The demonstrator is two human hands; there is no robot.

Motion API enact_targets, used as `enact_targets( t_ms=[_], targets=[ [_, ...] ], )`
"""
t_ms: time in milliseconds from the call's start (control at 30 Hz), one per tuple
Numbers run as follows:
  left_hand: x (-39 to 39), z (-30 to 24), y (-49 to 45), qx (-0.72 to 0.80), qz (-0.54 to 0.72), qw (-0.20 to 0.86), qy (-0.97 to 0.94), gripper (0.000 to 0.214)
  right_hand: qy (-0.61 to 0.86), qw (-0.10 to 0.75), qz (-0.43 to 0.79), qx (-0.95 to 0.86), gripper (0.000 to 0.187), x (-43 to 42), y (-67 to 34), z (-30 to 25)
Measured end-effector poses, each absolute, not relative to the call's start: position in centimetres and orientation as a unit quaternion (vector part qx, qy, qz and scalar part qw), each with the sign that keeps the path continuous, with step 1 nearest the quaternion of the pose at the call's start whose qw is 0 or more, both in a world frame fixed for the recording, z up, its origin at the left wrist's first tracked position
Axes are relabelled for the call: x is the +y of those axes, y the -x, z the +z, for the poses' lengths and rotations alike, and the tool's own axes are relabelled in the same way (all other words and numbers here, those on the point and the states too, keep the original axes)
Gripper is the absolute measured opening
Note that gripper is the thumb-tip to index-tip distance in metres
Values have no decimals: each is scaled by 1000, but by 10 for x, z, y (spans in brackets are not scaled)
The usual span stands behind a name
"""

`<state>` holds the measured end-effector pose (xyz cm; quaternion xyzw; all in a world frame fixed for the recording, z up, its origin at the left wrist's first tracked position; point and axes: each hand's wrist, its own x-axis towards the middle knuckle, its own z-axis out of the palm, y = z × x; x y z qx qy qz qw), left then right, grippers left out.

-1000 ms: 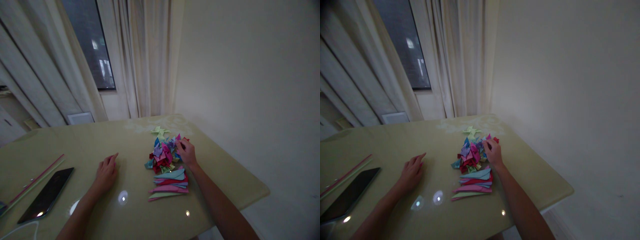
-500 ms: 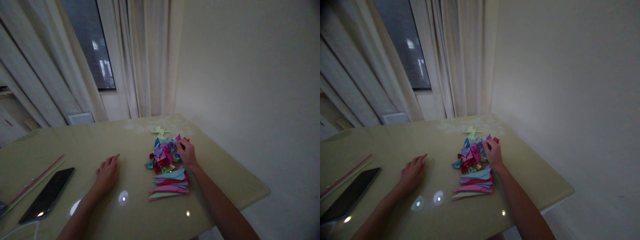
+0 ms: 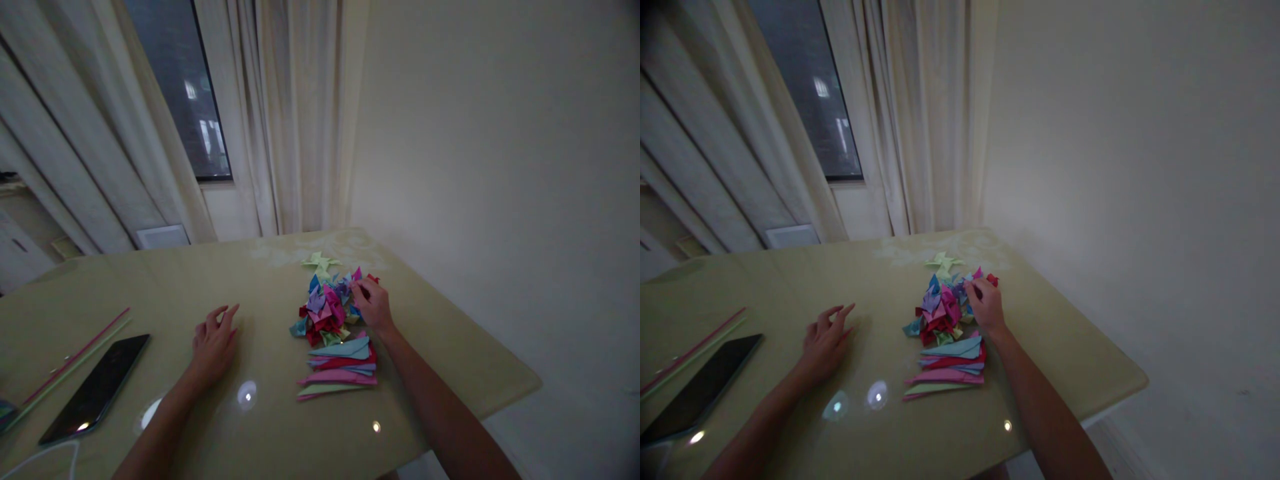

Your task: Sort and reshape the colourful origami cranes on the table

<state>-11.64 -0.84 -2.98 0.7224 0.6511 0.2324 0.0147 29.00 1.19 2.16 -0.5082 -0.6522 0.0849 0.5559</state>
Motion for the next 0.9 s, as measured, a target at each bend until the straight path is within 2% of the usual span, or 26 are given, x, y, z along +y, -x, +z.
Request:
enact_targets(
  t_ms=[333,400,600,767,900],
  targets=[
    [-7,-23,111,560,341,31,-755,57,505,559,69,-654,37,11,-290,23],
    [-5,-23,109,547,387,73,-739,61,504,561,61,-654,36,11,-290,24],
    [-5,-13,96,505,480,313,-646,63,504,561,60,-654,39,9,-288,28],
    [-19,6,76,494,488,396,-601,78,491,580,83,-645,33,5,-284,32],
    [-25,16,49,480,469,419,-612,60,498,595,85,-624,29,7,-286,33]
  ],
)
